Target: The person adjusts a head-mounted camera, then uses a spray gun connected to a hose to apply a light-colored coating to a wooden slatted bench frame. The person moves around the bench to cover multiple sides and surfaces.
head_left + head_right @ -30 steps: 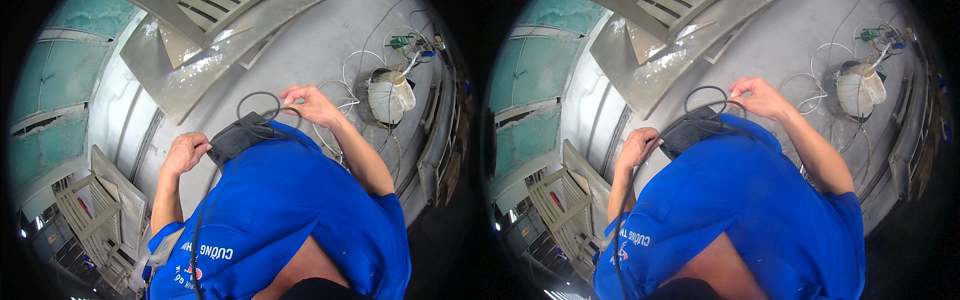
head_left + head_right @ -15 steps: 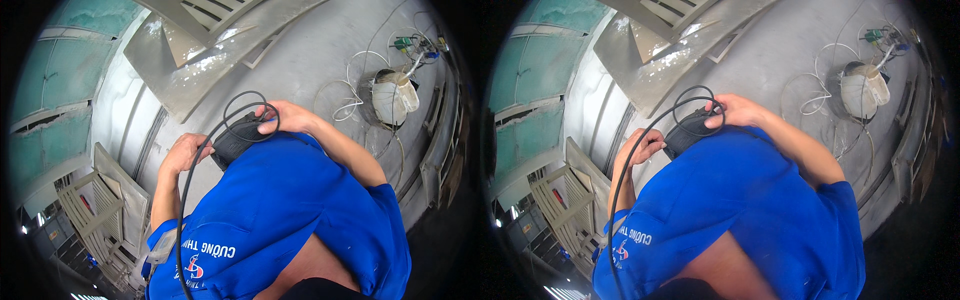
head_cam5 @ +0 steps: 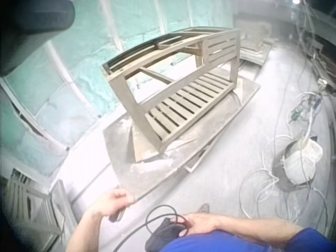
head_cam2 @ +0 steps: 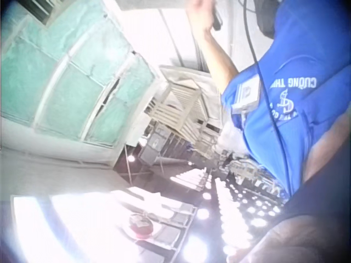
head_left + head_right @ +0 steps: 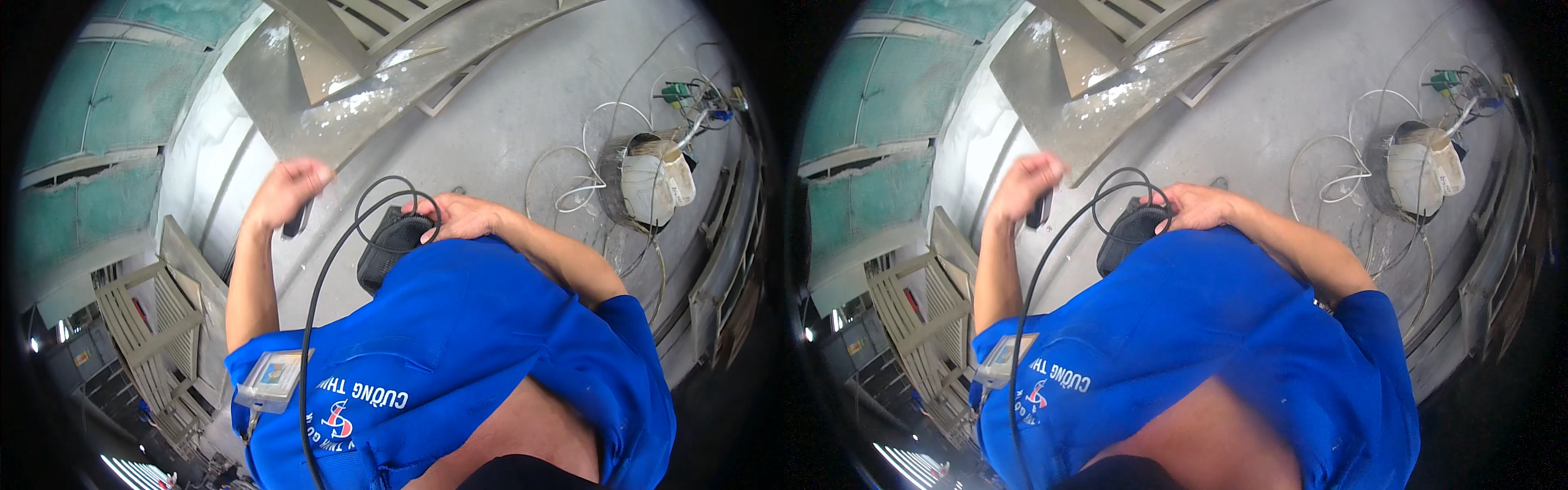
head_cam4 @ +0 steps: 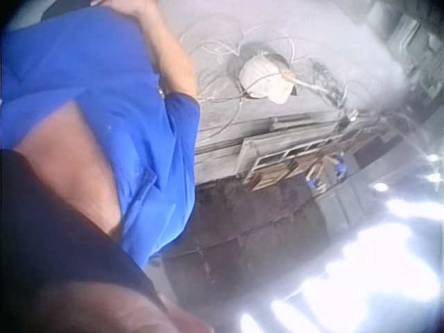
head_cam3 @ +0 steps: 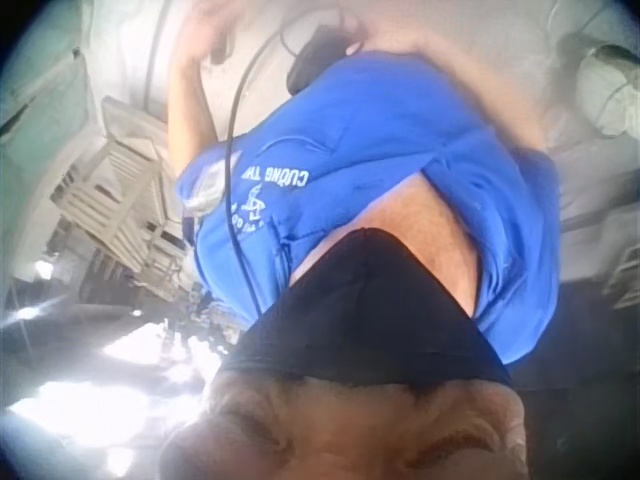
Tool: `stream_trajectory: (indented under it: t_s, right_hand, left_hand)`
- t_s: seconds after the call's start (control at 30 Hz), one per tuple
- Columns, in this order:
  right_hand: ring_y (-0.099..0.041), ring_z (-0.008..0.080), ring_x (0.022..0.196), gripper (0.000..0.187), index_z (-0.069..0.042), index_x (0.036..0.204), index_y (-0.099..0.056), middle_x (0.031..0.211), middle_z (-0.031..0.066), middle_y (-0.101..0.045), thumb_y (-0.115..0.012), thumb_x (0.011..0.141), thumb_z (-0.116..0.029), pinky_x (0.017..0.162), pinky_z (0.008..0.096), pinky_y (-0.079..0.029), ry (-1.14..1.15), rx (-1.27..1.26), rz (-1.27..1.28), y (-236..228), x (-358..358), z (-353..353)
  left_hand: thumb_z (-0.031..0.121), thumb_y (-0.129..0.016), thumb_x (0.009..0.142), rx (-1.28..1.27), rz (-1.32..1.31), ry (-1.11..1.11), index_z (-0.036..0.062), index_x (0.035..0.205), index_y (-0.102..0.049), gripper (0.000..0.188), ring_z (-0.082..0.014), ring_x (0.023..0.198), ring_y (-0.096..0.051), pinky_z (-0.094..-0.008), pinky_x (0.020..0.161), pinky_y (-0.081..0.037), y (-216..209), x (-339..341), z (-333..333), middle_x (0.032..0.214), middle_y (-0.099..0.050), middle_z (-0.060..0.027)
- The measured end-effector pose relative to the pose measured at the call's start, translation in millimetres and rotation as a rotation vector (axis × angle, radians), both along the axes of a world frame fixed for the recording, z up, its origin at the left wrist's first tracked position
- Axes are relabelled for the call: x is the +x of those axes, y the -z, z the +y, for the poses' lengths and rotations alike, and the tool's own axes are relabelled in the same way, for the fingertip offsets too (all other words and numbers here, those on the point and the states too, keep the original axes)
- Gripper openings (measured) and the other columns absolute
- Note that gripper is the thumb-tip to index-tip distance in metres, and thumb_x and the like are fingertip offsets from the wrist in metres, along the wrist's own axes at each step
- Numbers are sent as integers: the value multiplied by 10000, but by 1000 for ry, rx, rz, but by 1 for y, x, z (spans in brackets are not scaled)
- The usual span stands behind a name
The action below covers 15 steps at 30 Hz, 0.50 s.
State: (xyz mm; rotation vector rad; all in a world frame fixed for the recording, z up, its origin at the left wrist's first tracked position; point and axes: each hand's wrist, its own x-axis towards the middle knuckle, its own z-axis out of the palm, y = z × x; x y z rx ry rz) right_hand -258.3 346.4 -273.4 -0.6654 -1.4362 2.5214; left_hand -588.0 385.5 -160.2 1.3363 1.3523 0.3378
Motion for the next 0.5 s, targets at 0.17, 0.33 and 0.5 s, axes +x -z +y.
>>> stream_trajectory:
  t_s: [0.17,0.33,0.5]
  right_hand:
    - [-575,211,1296,581,-59,1505,-505,1407,123,-620,-705,962,-108,1089,382,-483,277,-247,66,32,34,-7]
    - [-606,179,1196,611,-59,1517,-487,1363,129,-622,-723,971,-196,986,362,-530,1159,-27,-60,17,77,-16]
    - [-654,154,954,625,-26,1513,-475,1175,94,-661,-723,972,-216,776,301,-554,1565,235,-118,-13,125,-49]
  left_hand:
    - [450,-522,1072,-52,-1137,-289,107,1067,-633,361,-225,865,-536,-368,807,-486,56,89,106,800,-522,-18]
    - [460,-494,1081,-240,-1222,-90,104,1036,-594,374,-219,918,-551,-401,912,-519,94,250,123,913,-530,-34]
    - [384,-461,1114,-214,-968,240,65,1113,-583,341,-212,1051,-600,-393,981,-512,99,366,58,1030,-584,-56]
